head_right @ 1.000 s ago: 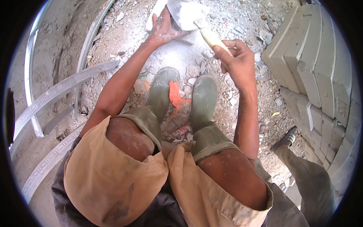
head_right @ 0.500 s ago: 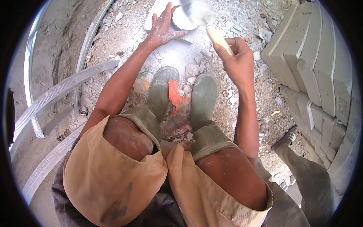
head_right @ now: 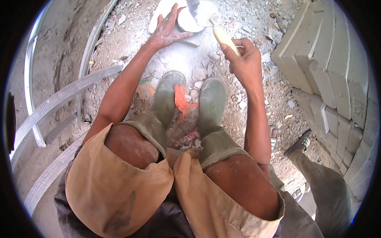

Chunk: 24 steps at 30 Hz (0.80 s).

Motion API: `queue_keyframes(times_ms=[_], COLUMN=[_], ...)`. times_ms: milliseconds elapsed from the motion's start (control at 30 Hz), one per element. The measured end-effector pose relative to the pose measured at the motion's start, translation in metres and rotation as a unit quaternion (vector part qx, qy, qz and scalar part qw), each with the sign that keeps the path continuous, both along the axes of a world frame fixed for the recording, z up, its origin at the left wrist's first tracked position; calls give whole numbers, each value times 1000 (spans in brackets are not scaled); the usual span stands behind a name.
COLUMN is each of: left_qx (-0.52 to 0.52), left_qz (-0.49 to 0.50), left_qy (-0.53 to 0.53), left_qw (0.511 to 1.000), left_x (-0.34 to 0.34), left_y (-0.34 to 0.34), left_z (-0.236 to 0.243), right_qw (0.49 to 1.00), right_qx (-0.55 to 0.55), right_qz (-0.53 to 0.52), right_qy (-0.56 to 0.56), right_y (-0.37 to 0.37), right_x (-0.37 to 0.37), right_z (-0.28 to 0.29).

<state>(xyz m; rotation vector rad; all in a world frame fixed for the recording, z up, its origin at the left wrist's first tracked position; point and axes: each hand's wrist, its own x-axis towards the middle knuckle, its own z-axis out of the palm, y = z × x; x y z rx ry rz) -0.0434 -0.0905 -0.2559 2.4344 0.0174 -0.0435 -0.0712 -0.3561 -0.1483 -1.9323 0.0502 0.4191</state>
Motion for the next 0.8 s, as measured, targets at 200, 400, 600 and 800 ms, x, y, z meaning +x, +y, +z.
queue_keyframes(times_ms=[200, 400, 600, 800], left_qx=[-21, 33, 14, -8], left_qz=[-26, -40, -39, -43], left_qy=[13, 5, -33, -12], left_qw=[999, 999, 999, 999], left_x=[3, 3, 1, 2], left_y=[8, 8, 6, 9], left_z=[-14, -24, -22, -18], right_qw=[997, 989, 997, 999], right_qx=[44, 127, 69, 41], right_qz=[-39, -67, -25, 23], right_qy=[-59, -40, -1, 17], right_y=[1, -1, 4, 12], right_x=[5, 10, 8, 10], right_z=[-5, -10, -12, -15])
